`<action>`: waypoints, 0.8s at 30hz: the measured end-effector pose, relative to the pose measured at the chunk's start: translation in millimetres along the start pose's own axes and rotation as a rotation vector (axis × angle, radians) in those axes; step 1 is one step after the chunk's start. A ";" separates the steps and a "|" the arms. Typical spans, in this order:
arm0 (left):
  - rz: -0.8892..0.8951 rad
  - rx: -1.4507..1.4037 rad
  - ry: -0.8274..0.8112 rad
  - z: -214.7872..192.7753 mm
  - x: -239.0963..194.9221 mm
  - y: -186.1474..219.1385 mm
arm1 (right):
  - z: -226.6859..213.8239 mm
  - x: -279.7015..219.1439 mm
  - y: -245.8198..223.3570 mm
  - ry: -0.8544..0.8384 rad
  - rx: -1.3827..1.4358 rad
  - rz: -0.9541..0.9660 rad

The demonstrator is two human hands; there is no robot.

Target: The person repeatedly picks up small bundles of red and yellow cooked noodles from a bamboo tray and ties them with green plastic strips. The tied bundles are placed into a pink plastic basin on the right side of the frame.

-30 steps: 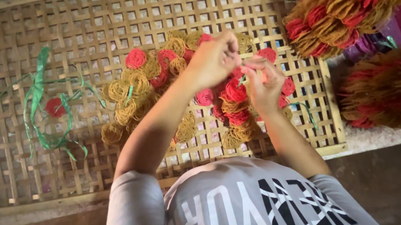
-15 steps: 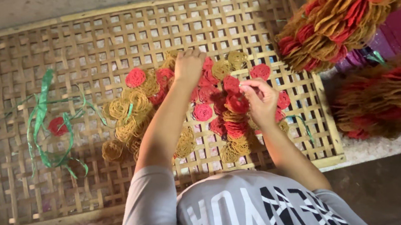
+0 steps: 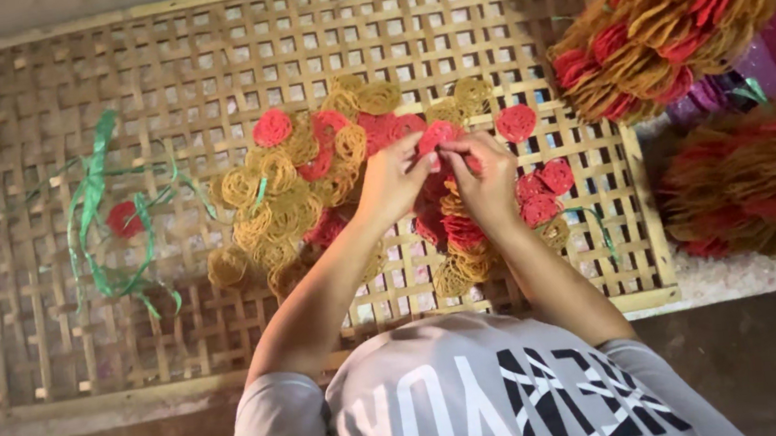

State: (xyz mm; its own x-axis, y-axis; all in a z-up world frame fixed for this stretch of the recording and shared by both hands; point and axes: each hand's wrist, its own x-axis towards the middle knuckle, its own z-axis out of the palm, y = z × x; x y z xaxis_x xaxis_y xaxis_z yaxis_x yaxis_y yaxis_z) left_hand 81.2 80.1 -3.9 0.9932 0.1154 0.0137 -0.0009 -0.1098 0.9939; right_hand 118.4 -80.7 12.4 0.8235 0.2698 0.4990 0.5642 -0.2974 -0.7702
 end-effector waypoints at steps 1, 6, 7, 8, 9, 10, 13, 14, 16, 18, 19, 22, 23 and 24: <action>0.071 0.055 0.015 -1.2 -4.8 5.3 | 1.3 0.2 -1.6 -0.006 -0.022 -0.016; 0.030 0.389 0.046 -8.3 -15.8 19.3 | 1.7 -5.0 -2.7 -0.035 0.016 0.091; 0.139 0.353 0.073 -8.7 -14.7 19.8 | 1.7 -5.7 -1.8 -0.037 0.047 0.133; 0.126 0.272 0.082 -8.1 -12.7 19.9 | 1.3 -6.1 -0.4 -0.052 0.088 0.125; 0.113 0.190 0.091 -7.1 -10.1 20.0 | 1.0 -6.2 1.2 -0.067 0.130 0.117; 0.101 0.109 0.099 -5.7 -6.9 20.6 | 0.5 -5.9 3.0 -0.080 0.170 0.108; 0.017 0.063 0.057 -0.3 0.3 26.5 | -2.2 -6.1 8.1 -0.069 0.189 0.156; 0.080 0.170 0.064 1.4 1.9 30.6 | -4.6 -5.7 9.6 -0.048 0.152 0.103; 0.206 0.386 0.080 1.6 5.4 43.1 | -11.0 -2.9 11.1 -0.010 0.081 -0.004; 0.474 0.534 0.077 -2.4 12.5 59.3 | -20.4 -0.3 10.2 0.088 0.154 0.047; 0.608 0.606 0.074 -4.4 17.9 67.4 | -24.7 1.8 9.6 0.136 0.189 0.072; 0.315 0.705 -0.155 -4.2 42.0 87.2 | -30.6 5.8 8.6 0.010 0.355 0.047; 0.317 0.674 -0.153 -1.8 46.8 91.0 | -28.6 6.9 8.8 0.006 0.341 0.061; 0.322 0.646 -0.153 0.3 52.8 94.3 | -24.2 9.8 9.4 0.006 0.327 0.071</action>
State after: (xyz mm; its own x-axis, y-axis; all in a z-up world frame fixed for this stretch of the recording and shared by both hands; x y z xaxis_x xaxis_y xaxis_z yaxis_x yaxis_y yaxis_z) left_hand 133.6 75.5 90.5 0.9605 -0.1542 0.2316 -0.2732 -0.6801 0.6803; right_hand 133.3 -103.0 19.7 0.8608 0.2537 0.4412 0.4573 -0.0049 -0.8893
